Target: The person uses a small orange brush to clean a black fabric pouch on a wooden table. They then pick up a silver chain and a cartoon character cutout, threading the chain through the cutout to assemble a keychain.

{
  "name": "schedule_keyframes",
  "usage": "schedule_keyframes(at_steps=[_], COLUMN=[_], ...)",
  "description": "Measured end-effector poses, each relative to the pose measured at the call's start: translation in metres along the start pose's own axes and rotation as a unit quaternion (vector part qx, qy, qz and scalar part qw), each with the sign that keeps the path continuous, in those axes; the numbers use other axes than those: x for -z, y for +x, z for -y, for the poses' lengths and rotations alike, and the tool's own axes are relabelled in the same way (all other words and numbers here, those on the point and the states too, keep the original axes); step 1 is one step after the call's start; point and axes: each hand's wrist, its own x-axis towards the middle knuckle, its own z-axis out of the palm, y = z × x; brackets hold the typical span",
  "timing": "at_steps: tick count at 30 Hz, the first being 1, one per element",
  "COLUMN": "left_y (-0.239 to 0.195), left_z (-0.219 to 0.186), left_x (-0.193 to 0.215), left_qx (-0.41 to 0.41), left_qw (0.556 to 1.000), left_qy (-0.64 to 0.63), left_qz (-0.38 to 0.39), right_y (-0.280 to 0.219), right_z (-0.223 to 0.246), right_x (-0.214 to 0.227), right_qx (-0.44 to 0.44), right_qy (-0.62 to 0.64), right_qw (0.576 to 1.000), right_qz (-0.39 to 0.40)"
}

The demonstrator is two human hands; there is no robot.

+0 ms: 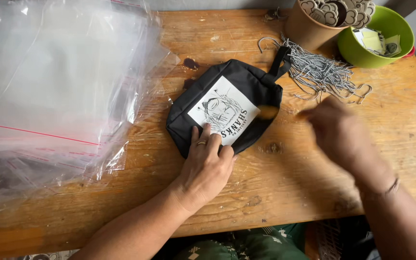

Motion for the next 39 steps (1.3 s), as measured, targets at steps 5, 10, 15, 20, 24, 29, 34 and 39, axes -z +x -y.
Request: schedule_keyframes(at_steps=[5,10,15,20,24,29,34,39], left_y=[0.000,-0.005,-0.002,-0.006,-0.006,-0.002,-0.006,-0.001], left_z=[0.001,0.001,0.000,0.003,0.000,0.001,-0.003,-0.005], left_x=[0.001,-0.005,0.000,-0.015,-0.015,-0.008,-0.012,-0.010], left_qx=[-0.045,-0.056,-0.049,-0.093,-0.100,-0.098,-0.084,-0.082], left_qw=[0.999,0.998,0.999,0.994,0.991,0.991,0.991,0.990], left_qy=[0.006,0.009,0.011,-0.006,0.012,0.027,0.032,0.041], left_qz=[-0.021,-0.018,-0.007,-0.058,-0.085,-0.084,-0.097,-0.103], right_y=[0.005,0.008,0.027,0.052,0.081,0.094,0.111,0.105], right_z=[0.031,0.033,0.064,0.030,0.038,0.109,0.032,0.055], right_x=[0.027,0.015,0.037,-0.017,-0.015,-0.047,-0.038,-0.020], right_qx=[-0.060,-0.054,-0.038,0.038,-0.016,0.059,0.036,-0.101], right_qy=[-0.006,0.092,0.088,-0.030,-0.024,0.168,0.033,-0.017], right_qw=[0.998,0.989,0.995,0.999,0.998,0.983,0.998,0.994], right_qz=[-0.028,0.103,-0.018,-0.005,-0.054,0.047,0.029,0.034])
